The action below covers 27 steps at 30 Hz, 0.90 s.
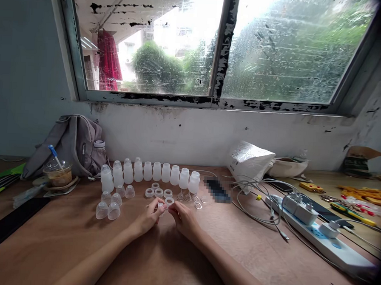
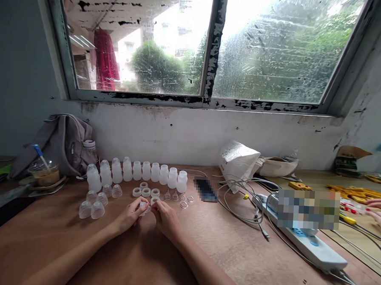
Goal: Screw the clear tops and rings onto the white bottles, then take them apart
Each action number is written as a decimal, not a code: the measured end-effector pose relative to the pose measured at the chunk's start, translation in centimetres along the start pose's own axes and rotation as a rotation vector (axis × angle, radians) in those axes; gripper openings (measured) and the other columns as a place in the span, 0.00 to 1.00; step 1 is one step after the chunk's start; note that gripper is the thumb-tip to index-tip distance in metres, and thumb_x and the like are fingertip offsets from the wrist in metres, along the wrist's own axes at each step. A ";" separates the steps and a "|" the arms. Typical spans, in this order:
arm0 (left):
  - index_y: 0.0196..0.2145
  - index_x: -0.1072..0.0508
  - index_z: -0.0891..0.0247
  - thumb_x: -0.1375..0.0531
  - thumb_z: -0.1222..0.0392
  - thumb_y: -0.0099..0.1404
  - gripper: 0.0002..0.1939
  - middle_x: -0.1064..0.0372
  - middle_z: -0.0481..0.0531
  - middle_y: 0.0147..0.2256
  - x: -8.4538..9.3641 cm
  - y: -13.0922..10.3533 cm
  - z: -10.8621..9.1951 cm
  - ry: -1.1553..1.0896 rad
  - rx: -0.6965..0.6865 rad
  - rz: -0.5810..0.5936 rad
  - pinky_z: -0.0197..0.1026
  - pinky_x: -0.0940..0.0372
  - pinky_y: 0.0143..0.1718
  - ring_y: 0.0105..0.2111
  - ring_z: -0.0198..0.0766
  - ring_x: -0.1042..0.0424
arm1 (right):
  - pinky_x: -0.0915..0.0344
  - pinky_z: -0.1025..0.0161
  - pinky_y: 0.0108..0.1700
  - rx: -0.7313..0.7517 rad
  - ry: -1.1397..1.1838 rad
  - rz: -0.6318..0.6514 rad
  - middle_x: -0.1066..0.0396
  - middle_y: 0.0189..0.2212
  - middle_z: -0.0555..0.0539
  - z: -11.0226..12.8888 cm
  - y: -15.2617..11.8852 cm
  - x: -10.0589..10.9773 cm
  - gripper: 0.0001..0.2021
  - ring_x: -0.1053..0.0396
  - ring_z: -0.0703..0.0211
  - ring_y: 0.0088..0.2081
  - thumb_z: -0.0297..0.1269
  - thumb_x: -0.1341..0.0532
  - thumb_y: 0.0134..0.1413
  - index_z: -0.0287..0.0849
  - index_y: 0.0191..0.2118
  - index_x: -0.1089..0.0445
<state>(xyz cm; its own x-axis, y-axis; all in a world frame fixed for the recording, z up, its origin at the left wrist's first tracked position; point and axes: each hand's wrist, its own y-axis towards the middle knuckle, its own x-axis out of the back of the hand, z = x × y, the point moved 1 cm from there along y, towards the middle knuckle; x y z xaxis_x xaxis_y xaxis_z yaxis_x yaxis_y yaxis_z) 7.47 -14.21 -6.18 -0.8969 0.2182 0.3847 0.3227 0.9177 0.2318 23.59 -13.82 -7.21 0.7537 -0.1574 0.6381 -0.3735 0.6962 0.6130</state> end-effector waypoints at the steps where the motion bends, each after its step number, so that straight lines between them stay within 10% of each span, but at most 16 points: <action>1: 0.36 0.34 0.63 0.50 0.46 0.59 0.18 0.41 0.42 0.17 0.4 0.2 -0.3 0.055 -0.030 0.000 0.31 0.45 0.19 0.16 0.29 0.42 | 0.42 0.67 0.30 0.001 0.005 -0.004 0.35 0.27 0.49 -0.2 0.1 0.0 0.06 0.37 0.62 0.28 0.31 0.50 0.55 0.43 0.29 0.39; 7: 0.38 0.30 0.64 0.57 0.45 0.62 0.23 0.31 0.52 0.29 3.2 4.1 -1.1 0.234 0.036 0.112 0.33 0.41 0.19 0.20 0.32 0.33 | 0.43 0.67 0.27 -0.067 0.001 -0.073 0.37 0.24 0.49 -1.8 0.4 0.5 0.06 0.40 0.63 0.25 0.33 0.51 0.55 0.41 0.29 0.40; 12: 0.47 0.36 0.62 0.50 0.55 0.61 0.18 0.30 0.56 0.35 6.9 9.5 -0.3 0.629 0.127 -0.277 0.40 0.38 0.35 0.34 0.42 0.30 | 0.43 0.67 0.27 -0.132 0.008 -0.102 0.37 0.24 0.49 -2.2 0.3 1.0 0.06 0.40 0.62 0.25 0.34 0.50 0.55 0.41 0.29 0.40; 17: 0.48 0.37 0.62 0.47 0.60 0.58 0.19 0.30 0.57 0.32 9.1 12.8 2.0 0.756 0.177 -0.413 0.46 0.39 0.36 0.36 0.49 0.31 | 0.43 0.66 0.29 -0.091 0.011 -0.064 0.36 0.25 0.48 -1.6 0.1 1.0 0.06 0.39 0.62 0.26 0.33 0.51 0.55 0.41 0.30 0.40; 27: 0.34 0.35 0.62 0.50 0.60 0.61 0.06 0.49 0.57 0.50 6.9 9.3 1.0 0.769 -0.211 -0.629 0.47 0.46 0.51 0.52 0.45 0.45 | 0.42 0.67 0.28 -0.064 0.011 -0.134 0.36 0.26 0.48 -1.7 0.5 2.1 0.06 0.39 0.63 0.25 0.32 0.50 0.55 0.41 0.30 0.39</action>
<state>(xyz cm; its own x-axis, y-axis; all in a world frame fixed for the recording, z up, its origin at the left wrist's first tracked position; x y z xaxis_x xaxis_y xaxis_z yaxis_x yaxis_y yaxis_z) 4.01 -3.82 -2.29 -0.5086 -0.6251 0.5921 -0.0268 0.6989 0.7147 25.88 -12.62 -6.32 0.8004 -0.2444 0.5474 -0.2341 0.7131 0.6608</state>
